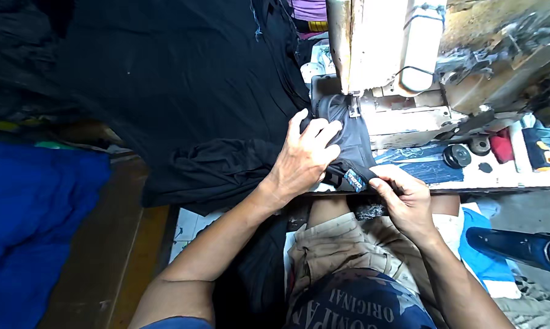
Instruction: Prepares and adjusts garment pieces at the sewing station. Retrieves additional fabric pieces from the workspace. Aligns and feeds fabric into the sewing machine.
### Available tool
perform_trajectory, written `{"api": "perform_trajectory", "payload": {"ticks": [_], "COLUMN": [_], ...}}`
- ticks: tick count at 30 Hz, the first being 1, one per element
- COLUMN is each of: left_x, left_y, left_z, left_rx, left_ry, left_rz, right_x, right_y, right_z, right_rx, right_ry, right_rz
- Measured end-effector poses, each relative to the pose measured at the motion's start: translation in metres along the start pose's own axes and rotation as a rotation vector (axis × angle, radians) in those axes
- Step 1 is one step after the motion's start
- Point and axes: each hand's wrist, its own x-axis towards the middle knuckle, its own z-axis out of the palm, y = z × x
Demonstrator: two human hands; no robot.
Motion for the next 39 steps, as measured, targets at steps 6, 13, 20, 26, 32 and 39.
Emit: {"api": "perform_trajectory", "payload": {"ticks": [6,13,20,26,32,39], "left_x": [0.020,0.025,0.026,0.027,0.019,0.017], "left_y": [-0.027,-0.039,-0.045,-0.051,-0.053,-0.052], "left_z": [0.011,0.014,0.019,0.021,0.021,-0.001], "left_rx": [-0.001,-0.032,-0.062,-0.099,-0.206,-0.468], "left_ry": [0.076,0.130,0.163,0.200,0.199,0.199], "left_rz": [-0.024,-0.092,-0.084,-0.118,-0.120,-0.028], "right_x": [0.024,0.042,0.047,0.059,0.066,0.046], "right_y": [0.013,0.024,0.023,0.024,0.026,0.003], "right_z": [0.010,0.020,0.019,0.023,0.022,-0.022], "right_rx": [-0.042,-0.006,-0.015,-0.015,0.005,-0.122], "right_ry": [0.073,0.094,0.090,0.112,0.098,0.081], "right_rz": [0.052,-0.021,-0.011,-0.028,-0.062,-0.087]}}
